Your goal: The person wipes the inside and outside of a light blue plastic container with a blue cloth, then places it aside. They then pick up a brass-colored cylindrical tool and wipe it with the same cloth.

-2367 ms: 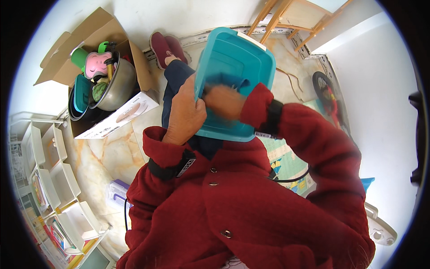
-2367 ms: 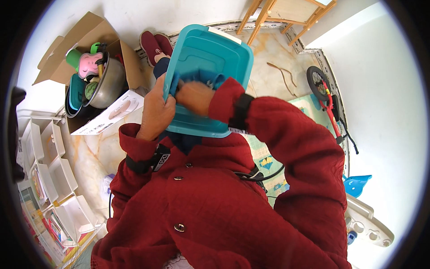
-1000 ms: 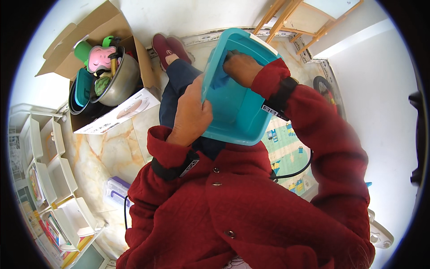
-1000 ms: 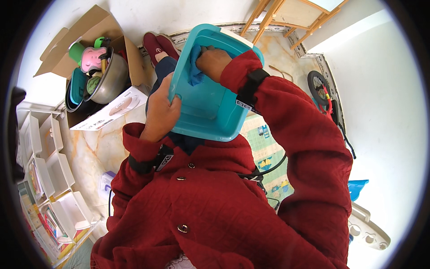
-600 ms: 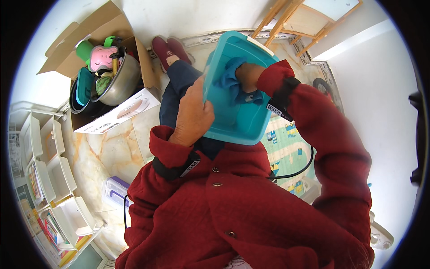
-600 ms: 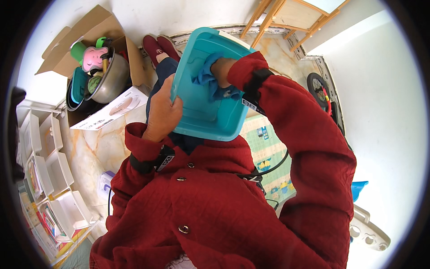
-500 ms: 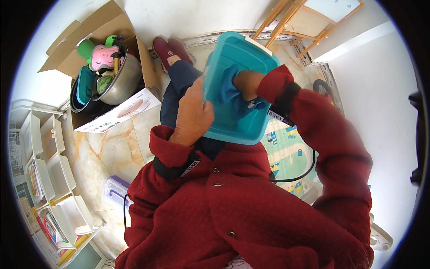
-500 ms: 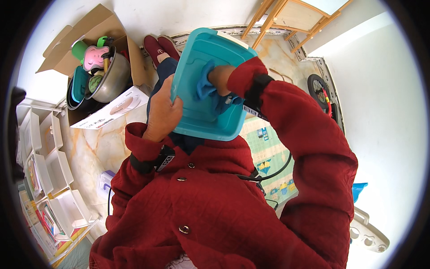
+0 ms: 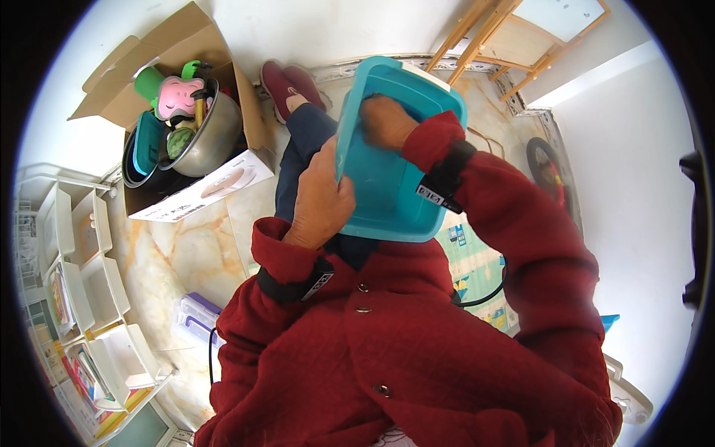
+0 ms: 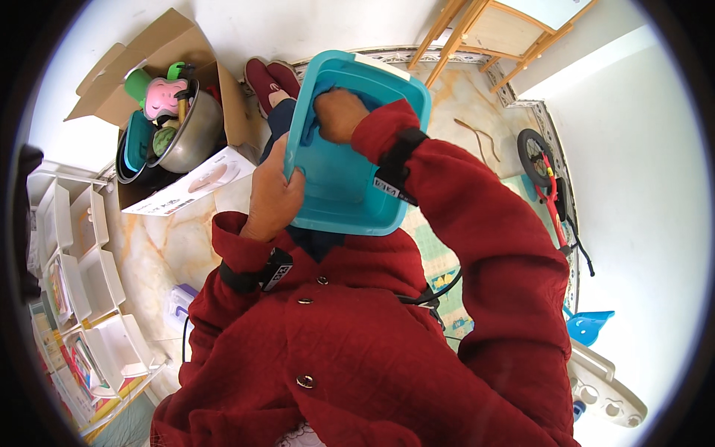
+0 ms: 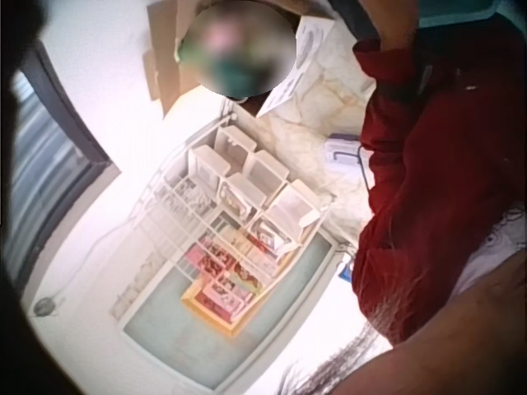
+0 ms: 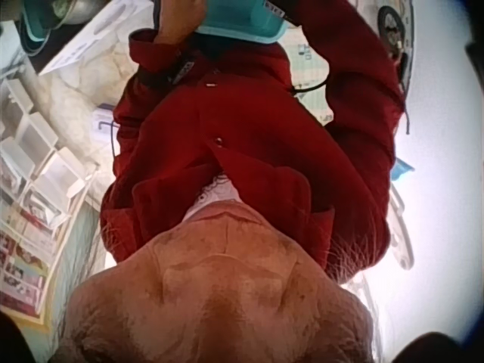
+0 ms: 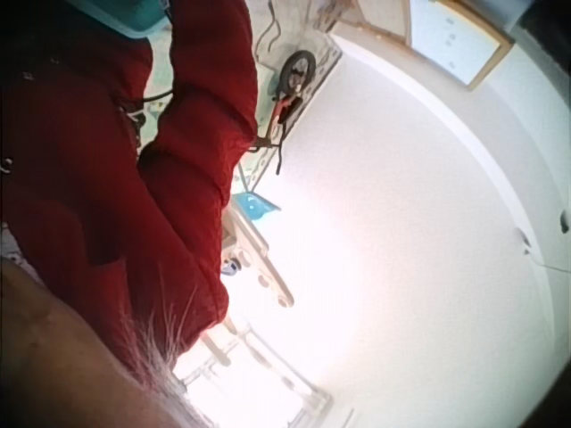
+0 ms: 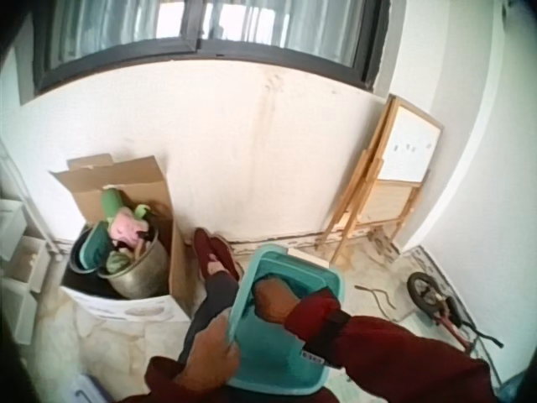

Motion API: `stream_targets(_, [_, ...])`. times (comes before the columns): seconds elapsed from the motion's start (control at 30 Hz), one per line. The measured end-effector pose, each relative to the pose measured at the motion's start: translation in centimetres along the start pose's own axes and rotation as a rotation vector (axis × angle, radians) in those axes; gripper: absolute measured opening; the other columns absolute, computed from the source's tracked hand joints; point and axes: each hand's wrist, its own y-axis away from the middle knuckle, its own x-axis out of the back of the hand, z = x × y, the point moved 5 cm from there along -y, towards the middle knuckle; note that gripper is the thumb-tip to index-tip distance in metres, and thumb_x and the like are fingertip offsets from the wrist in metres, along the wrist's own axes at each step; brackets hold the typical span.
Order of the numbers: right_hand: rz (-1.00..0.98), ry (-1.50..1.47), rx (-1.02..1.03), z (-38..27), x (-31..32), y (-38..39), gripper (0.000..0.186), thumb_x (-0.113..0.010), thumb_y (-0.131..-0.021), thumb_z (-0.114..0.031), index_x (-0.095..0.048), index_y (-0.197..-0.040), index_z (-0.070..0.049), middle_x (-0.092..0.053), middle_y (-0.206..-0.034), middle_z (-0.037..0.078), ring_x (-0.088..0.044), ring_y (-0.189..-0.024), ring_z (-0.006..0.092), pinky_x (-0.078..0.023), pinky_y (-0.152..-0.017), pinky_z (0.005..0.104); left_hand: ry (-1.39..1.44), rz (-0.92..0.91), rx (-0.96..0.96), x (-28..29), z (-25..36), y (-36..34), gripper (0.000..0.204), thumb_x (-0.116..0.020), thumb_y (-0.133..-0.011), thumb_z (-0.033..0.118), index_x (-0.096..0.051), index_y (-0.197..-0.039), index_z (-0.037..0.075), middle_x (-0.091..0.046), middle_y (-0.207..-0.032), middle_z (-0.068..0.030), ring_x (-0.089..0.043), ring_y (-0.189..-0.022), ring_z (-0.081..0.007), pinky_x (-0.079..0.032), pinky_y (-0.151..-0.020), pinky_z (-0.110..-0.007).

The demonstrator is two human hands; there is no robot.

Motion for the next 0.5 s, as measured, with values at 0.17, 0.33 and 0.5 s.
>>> stream_targets(0.17, [-0.219, 0.005, 0.259, -3.4, -3.3, 1.6, 0.024, -0.064, -0.066, -0.006, -0.068, -0.089, -0.006, -0.062, -0.098, 0.021, -0.059, -0.096, 0.0371, -0.049, -0.083, 0.0433, 0.045, 0.011, 0.101, 0.8, -1.4, -0.1, 0.047, -0.047, -0.076, 0.0, -0.046, -0.124, 0.001, -0.06, -0.092, -0.027, -0.059, -0.088, -0.0432, -0.047, -0.078, -0.044])
stream_targets(0.33, [-0.219, 0.119, 0.431, -4.6, -4.1, 3.5, 0.016, -0.058, -0.077, -0.013, -0.068, -0.087, -0.007, -0.058, -0.113, 0.017, -0.053, -0.109, 0.0335, -0.046, -0.087, 0.0411, 0.041, 0.044, 0.108, 0.7, -1.8, -0.5, 0.047, -0.046, -0.077, -0.001, -0.046, -0.123, 0.002, -0.061, -0.09, -0.0274, -0.059, -0.088, -0.0438, -0.048, -0.077, -0.044])
stream_targets(0.5, [0.011, 0.401, 0.162, 0.2, -1.9, 0.9, 0.021, -0.051, -0.085, -0.017, -0.067, -0.086, -0.004, -0.056, -0.116, 0.017, -0.054, -0.106, 0.0348, -0.047, -0.087, 0.0413, 0.057, 0.017, 0.024, 0.4, -1.2, -0.2, 0.045, -0.045, -0.078, -0.001, -0.046, -0.122, 0.002, -0.06, -0.094, -0.0282, -0.057, -0.092, -0.0451, -0.047, -0.08, -0.044])
